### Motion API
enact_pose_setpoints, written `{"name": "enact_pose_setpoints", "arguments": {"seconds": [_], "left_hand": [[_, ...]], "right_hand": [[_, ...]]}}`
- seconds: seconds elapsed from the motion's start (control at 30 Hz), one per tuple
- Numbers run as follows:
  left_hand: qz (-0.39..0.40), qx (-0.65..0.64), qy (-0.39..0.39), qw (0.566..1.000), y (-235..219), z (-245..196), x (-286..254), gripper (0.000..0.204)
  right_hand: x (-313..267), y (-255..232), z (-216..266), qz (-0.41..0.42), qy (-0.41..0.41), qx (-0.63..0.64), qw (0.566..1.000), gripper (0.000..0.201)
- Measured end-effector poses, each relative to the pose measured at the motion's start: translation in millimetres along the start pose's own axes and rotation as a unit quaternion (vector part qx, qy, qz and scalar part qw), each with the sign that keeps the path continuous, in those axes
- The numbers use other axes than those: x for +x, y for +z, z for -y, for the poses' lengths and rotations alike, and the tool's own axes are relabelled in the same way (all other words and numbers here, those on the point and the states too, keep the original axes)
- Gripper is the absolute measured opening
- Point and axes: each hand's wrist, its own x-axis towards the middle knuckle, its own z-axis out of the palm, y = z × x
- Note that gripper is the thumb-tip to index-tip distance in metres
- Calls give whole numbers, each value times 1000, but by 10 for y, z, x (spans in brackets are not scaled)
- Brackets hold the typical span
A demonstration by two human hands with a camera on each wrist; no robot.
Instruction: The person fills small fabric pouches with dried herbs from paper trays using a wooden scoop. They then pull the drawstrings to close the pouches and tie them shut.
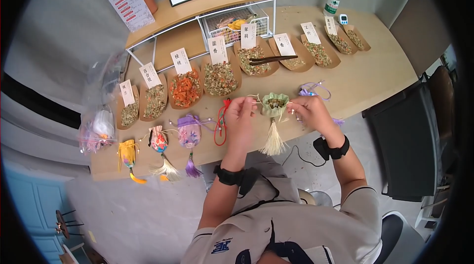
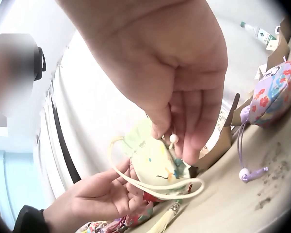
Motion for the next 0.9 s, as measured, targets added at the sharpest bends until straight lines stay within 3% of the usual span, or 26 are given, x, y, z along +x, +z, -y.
{"name": "enact_pose_setpoints", "arguments": {"seconds": [0.1, 0.2, 0.3, 0.4, 0.5, 0.6, 0.7, 0.8, 0.9], "left_hand": [[32, -187, -74, 979, -3, -125, -35, 16], [102, -381, -145, 907, -96, -170, -18, 16], [122, -385, -183, 896, -162, -202, -9, 15], [69, -81, -141, 984, -174, -186, -16, 16], [83, 101, -40, 991, -216, -179, -49, 19], [105, 242, -4, 965, -266, -173, -25, 16], [151, 274, -28, 950, -286, -263, -61, 20], [184, 274, -1, 944, -321, -305, -62, 29], [237, 237, -60, 940, -310, -421, -86, 29]], "right_hand": [[-1, 8, -32, 28, 25, 117, 992, 22], [-4, -14, -57, 56, 42, 189, 980, 25], [-25, -31, -99, 48, 69, 230, 970, 25], [-48, -54, -72, 39, 70, 227, 971, 25], [-53, -58, -53, 34, 78, 247, 965, 24], [-40, -47, -48, 33, 99, 263, 959, 24], [-33, -57, -43, 26, 109, 278, 954, 24], [-29, -75, -33, 28, 115, 284, 951, 23], [-31, -120, -47, 47, 107, 261, 958, 23]]}}
